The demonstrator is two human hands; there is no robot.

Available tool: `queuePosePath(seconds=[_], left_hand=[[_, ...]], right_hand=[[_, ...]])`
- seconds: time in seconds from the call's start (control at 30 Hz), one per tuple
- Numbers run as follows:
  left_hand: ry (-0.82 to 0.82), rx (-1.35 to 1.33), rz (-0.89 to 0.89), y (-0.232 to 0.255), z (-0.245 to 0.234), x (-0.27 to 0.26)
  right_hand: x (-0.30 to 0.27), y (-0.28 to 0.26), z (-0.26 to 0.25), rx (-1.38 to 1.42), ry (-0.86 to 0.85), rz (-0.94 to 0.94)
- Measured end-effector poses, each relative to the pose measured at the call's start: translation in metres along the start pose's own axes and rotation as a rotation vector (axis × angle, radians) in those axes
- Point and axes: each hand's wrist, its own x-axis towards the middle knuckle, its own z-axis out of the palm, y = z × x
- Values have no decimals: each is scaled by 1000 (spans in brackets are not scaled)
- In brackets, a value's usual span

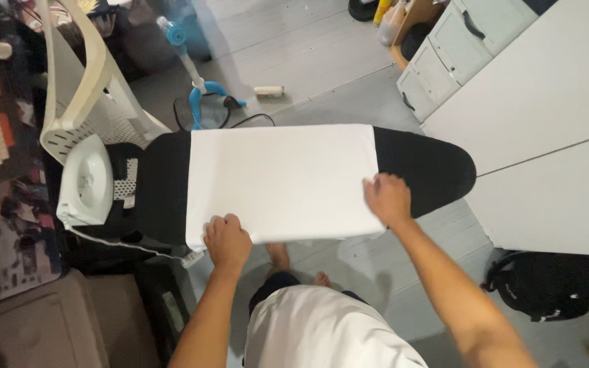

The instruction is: The person irons a white cloth on an ironing board using an iron, folding the fabric and smoothing it.

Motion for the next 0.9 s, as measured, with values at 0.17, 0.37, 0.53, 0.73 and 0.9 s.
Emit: queuePosePath(seconds=[0.17,0.37,0.53,0.73,0.9], left_hand=[[-95,25,-58,8,-7,5],[-235,11,-111,17,-21,16],[-307,25,-152,22,-31,27],[-321,13,-152,23,-34,29],[-320,4,-168,25,-36,29]], right_hand=[[112,42,46,90,12,374],[172,43,56,296,-84,488],[183,55,67,485,70,527],[167,48,71,451,217,488],[102,-6,63,5,204,-233]])
